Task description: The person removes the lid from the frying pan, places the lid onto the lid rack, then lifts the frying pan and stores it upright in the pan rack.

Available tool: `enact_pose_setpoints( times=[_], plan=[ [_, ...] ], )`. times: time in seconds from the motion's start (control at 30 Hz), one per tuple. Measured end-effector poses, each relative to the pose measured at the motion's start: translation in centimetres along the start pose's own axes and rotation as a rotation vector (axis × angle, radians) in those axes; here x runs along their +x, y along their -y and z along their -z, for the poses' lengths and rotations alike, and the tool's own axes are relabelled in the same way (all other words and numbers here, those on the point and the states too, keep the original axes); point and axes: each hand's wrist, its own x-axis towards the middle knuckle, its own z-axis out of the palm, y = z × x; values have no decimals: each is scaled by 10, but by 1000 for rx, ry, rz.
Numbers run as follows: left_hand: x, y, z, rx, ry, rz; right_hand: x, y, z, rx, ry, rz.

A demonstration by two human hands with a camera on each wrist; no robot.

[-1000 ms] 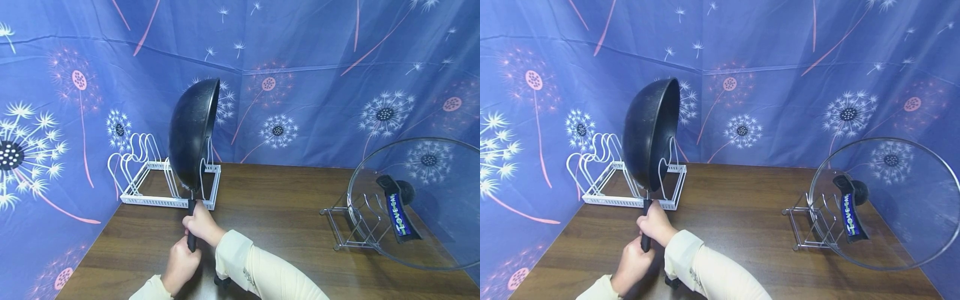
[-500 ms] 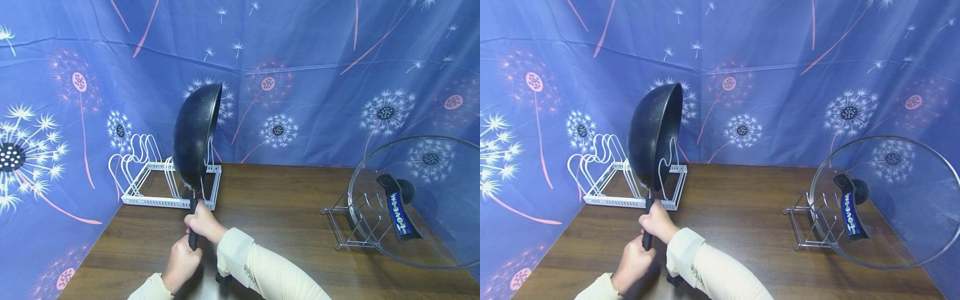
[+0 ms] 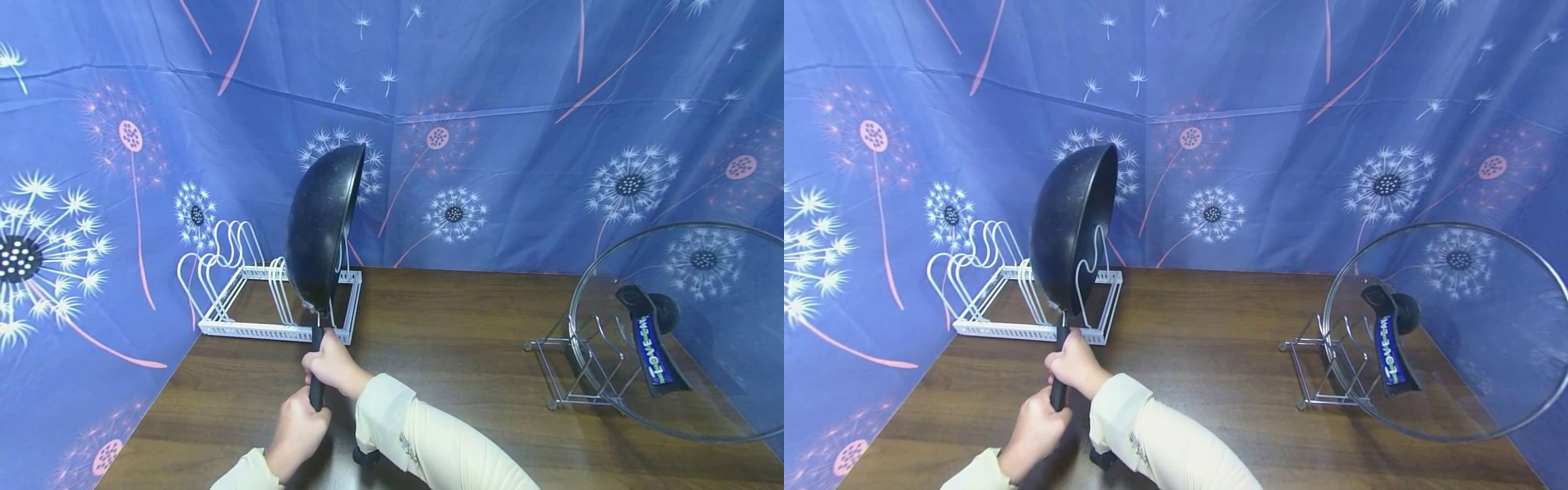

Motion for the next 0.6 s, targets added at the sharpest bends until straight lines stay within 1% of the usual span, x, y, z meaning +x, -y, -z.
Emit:
enact_pose_setpoints(
  times=[0.17, 0.33, 0.6],
  plan=[
    [-1, 0, 0, -10, 19, 18, 1, -4, -1, -2, 3, -3],
    [-2, -1, 0, -12, 27, 25, -1, -5, -1, -2, -10, -36],
    [-3, 3, -2, 8, 10, -8, -1, -6, -1, -10, -12, -43]
  ],
)
